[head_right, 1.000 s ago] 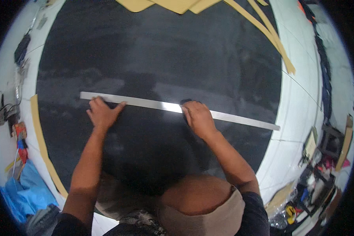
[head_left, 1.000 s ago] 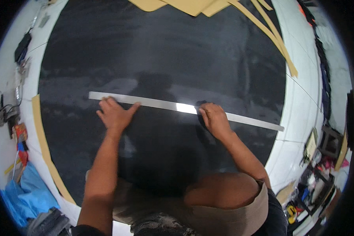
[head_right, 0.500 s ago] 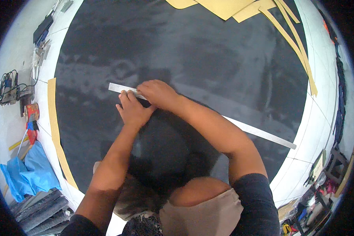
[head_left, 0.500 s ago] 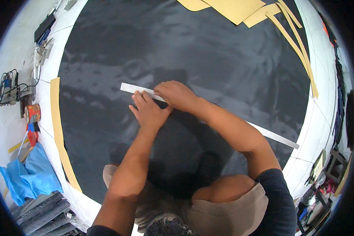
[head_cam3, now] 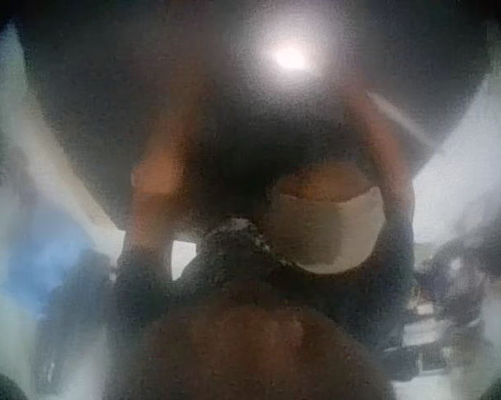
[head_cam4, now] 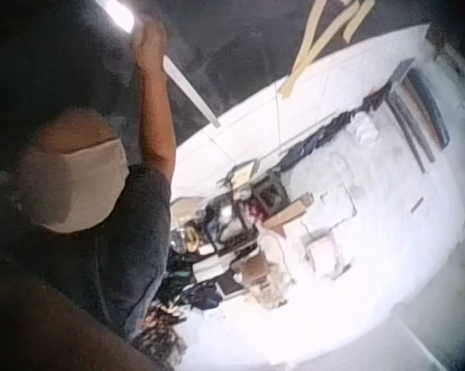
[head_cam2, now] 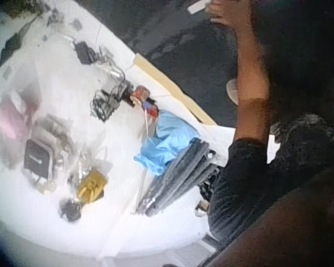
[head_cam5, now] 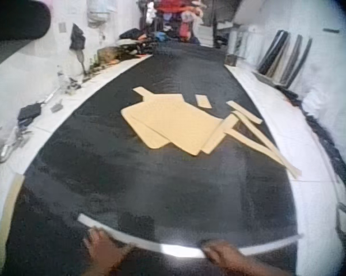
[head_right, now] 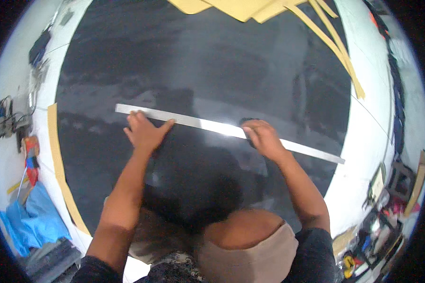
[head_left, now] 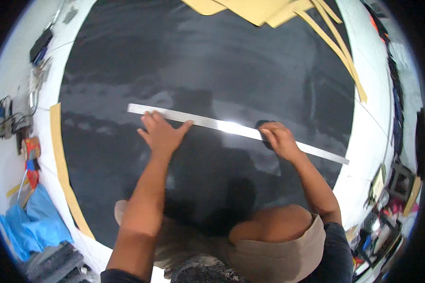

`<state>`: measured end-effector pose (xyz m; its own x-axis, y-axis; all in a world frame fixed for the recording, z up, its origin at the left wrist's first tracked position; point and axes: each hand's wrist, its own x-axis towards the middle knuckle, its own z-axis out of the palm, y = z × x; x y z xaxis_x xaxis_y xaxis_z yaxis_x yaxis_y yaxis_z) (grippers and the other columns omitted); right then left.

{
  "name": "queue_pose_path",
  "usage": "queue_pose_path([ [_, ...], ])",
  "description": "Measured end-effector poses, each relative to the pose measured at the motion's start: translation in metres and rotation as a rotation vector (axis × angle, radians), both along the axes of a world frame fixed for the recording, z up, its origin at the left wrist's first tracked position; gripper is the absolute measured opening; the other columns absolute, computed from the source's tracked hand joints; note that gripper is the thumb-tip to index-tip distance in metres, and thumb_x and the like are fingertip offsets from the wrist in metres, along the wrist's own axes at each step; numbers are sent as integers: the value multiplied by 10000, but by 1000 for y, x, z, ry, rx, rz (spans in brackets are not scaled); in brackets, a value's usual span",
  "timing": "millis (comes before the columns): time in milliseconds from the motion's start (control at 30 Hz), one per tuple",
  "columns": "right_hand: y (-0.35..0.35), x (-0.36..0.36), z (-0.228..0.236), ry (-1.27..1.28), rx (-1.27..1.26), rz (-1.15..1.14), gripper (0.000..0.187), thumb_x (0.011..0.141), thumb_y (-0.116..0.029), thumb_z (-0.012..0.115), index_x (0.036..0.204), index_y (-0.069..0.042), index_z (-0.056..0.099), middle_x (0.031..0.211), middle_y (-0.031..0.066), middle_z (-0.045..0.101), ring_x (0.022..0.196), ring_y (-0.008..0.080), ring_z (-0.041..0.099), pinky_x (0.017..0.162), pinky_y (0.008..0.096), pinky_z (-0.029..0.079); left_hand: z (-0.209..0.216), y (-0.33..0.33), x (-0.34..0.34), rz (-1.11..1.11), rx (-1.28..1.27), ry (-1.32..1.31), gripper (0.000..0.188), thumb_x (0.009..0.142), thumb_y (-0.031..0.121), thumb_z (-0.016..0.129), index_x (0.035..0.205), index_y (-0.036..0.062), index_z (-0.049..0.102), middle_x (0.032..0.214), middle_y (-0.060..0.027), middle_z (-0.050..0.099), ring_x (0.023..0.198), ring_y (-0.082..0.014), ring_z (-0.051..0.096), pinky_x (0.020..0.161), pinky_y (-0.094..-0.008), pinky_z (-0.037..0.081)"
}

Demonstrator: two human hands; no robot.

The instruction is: The person uses a long metal ruler and a utility knife to cut a large sheet of black material on the floor. They repeatedly position the ruler, cut along its edge, and remove the cut strips, working methodically across the sheet.

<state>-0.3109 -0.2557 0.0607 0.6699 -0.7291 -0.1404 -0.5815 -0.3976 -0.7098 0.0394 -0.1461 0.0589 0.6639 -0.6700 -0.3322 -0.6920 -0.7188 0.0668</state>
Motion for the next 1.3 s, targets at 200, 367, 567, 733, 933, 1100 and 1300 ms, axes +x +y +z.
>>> queue_pose_path([
  [200, 27, -209, 7, 185, 117, -729, 350, 1053, -314, 553, 1158, 2, 661, 1091, 147, 728, 1057, 295, 678, 950, 388, 495, 6, -2, -6, -15, 24, -5, 1227, 729, 805, 690, 1507, -64, 308, 1600, -255, 273, 1524, -367, 222, 1195, -646, 167],
  [367, 36, -266, 12, 333, -89, -941, 389, 1093, -319, 442, 1207, 0, 631, 1133, 168, 705, 1095, 308, 664, 960, 390, 491, 8, -7, -8, -12, 67, -8, 1240, 730, 816, 681, 1505, -73, 300, 1612, -270, 253, 1539, -373, 180, 1200, -653, 144],
  [567, 88, -234, -21, 442, -433, -501, 297, 1028, -129, 505, 1309, -52, 564, 1459, 196, 541, 1376, 379, 486, 1147, 541, 346, 11, -8, -18, -53, 136, -23, 1239, 764, 824, 631, 1548, -60, 257, 1626, -264, 231, 1544, -394, 156, 1226, -614, 98],
  [733, 186, -235, -18, 503, -323, -588, 312, 1016, -139, 542, 1316, -60, 572, 1465, 184, 542, 1390, 366, 477, 1144, 535, 336, 5, 8, -14, -217, 60, -40, 1132, 830, 776, 600, 1546, -48, 300, 1625, -259, 251, 1541, -407, 168, 1223, -621, 107],
  [933, 356, -285, -4, 593, -89, -916, 334, 1032, -133, 531, 1335, 1, 569, 1471, 239, 518, 1389, 407, 471, 1118, 499, 381, -12, -21, -97, -610, -140, 130, 934, 907, 649, 596, 1538, -2, 373, 1650, -221, 248, 1547, -414, 150, 1237, -590, 92],
  [1100, 513, -300, -15, 638, 107, -1290, 431, 1067, -228, 472, 1413, 30, 475, 1469, 293, 490, 1365, 452, 476, 1153, 472, 378, 8, -35, -169, -996, -291, 511, 736, 920, 416, 692, 1526, 89, 430, 1638, -195, 304, 1537, -403, 213, 1240, -559, 137],
  [1300, 660, -279, -47, 772, 475, -1668, 477, 1064, -308, 460, 1399, 32, 465, 1366, 317, 540, 1299, 469, 512, 1073, 501, 420, 40, -9, -169, -992, -328, 592, 579, 904, 271, 733, 1422, 89, 548, 1598, -178, 390, 1493, -370, 340, 1227, -490, 241],
])
